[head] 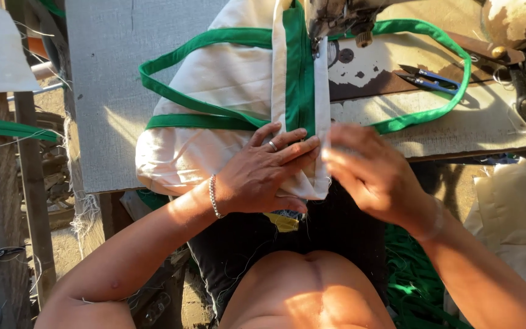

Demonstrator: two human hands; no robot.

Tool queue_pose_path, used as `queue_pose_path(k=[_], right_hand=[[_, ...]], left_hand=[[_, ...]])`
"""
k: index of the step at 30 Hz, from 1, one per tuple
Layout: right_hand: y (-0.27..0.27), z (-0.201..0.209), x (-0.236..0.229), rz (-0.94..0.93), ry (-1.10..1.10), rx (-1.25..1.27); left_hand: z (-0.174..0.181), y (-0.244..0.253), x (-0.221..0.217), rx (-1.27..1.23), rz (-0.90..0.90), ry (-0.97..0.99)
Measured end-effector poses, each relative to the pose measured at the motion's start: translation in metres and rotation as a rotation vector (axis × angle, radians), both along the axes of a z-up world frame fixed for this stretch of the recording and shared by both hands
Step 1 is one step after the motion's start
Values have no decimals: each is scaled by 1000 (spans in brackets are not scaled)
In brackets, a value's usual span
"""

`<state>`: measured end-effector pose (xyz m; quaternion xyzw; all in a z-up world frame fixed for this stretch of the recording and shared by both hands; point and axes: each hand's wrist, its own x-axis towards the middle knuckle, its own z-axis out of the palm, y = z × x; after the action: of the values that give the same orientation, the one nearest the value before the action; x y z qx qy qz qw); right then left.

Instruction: Sewing green straps onto a white canvas tote bag using an industrial sewing machine and trimming excess threads with snips.

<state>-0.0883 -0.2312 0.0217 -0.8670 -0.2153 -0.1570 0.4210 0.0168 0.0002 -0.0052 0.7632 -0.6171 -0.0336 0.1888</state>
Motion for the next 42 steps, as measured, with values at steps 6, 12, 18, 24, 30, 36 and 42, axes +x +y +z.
queue_pose_path(k=[6,12,18,24,30,36,42], right_hand=[[7,-35,11,-216,-166,-497],[10,-20,8,-162,50,-545],[11,-25,4,-195,60,-603],[6,-19,7,-184,36,-635],[9,-13,7,-231,41,-688],[8,-10,12,-267,38,-719],[-14,-6,39,-245,79,-763]], left_hand=[[18,-13,35,-24,-61,120],[3,-42,72,5,180,-236],[-7,-41,60,267,380,-180],[-8,-41,58,273,369,-192],[10,-35,55,222,302,-190],[16,-38,58,172,302,-174],[16,-54,81,126,318,-194]])
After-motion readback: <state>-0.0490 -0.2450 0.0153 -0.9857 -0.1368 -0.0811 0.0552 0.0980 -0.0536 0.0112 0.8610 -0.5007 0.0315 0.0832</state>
